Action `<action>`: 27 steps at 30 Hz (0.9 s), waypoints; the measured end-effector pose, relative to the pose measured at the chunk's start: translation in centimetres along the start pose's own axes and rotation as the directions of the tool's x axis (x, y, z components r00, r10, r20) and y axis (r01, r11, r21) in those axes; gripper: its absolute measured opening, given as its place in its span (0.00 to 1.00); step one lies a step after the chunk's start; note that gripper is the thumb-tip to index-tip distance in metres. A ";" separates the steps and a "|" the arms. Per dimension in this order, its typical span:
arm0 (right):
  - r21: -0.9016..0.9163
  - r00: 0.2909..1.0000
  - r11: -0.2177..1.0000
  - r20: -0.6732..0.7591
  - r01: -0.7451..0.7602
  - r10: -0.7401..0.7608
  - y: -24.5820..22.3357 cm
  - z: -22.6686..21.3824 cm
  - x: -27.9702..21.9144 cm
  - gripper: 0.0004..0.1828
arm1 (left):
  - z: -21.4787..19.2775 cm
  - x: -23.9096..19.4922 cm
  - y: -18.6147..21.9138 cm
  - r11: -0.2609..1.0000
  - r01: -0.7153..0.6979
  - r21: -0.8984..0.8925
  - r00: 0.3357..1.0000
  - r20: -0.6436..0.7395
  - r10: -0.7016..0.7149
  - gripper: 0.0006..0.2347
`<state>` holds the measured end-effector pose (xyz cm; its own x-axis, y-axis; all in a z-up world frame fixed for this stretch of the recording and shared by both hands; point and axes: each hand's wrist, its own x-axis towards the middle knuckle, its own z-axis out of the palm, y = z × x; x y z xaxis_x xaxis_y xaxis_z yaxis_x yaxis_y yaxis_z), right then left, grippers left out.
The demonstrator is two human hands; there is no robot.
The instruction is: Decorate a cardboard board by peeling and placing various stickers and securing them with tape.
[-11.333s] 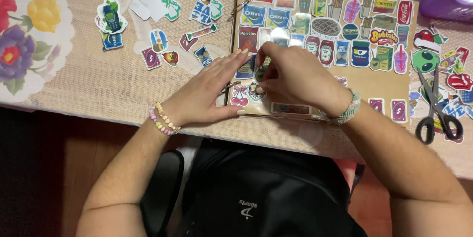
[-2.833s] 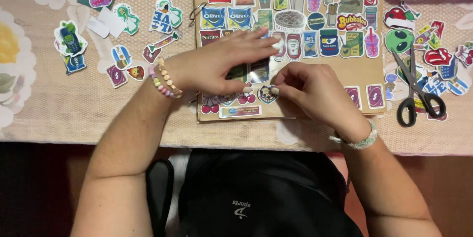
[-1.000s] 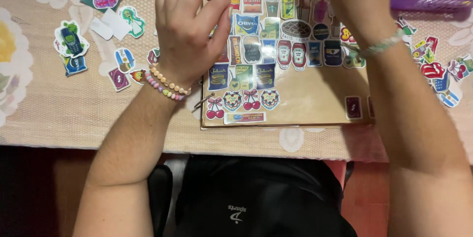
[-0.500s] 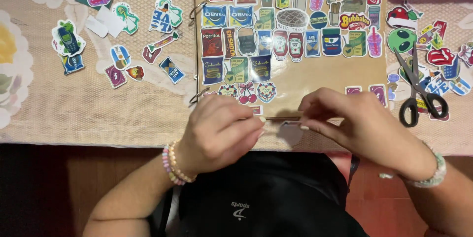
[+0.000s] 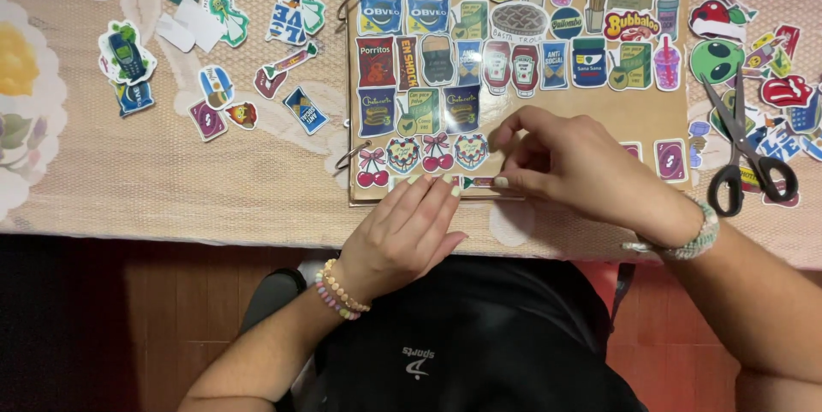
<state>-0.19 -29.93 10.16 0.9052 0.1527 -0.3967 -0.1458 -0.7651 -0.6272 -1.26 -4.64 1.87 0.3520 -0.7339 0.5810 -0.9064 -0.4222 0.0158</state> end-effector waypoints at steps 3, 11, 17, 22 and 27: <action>-0.022 0.998 0.998 0.003 -0.055 0.055 -0.5 -0.1 0.2 0.17 | 0.1 -0.2 0.0 1.000 -0.010 -0.002 0.998 0.058 0.010 0.19; 0.029 0.988 0.988 0.035 -0.151 0.150 -0.9 -0.4 0.2 0.18 | 0.2 -0.1 0.1 1.000 0.000 0.023 0.993 0.122 -0.003 0.25; 0.551 0.993 0.829 0.009 0.093 -0.118 0.8 0.4 -1.4 0.20 | -2.1 1.5 0.1 0.855 0.194 -0.480 0.967 -0.052 -0.249 0.11; 0.716 0.973 0.659 -0.184 0.232 -0.142 -0.7 3.5 -3.5 0.07 | -1.9 4.0 0.6 0.541 0.371 -0.755 0.888 0.119 -0.443 0.11; 0.745 0.933 0.595 -0.359 0.303 -0.025 -0.3 5.7 -3.9 0.05 | -2.0 4.8 1.1 0.452 0.315 -0.835 0.873 0.068 -0.484 0.10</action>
<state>-5.97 -26.72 8.12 0.9915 -0.0631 -0.1134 -0.1099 0.0570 -0.9923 -1.00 -7.55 6.35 0.7615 -0.4724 0.4439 -0.4932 0.0220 0.8696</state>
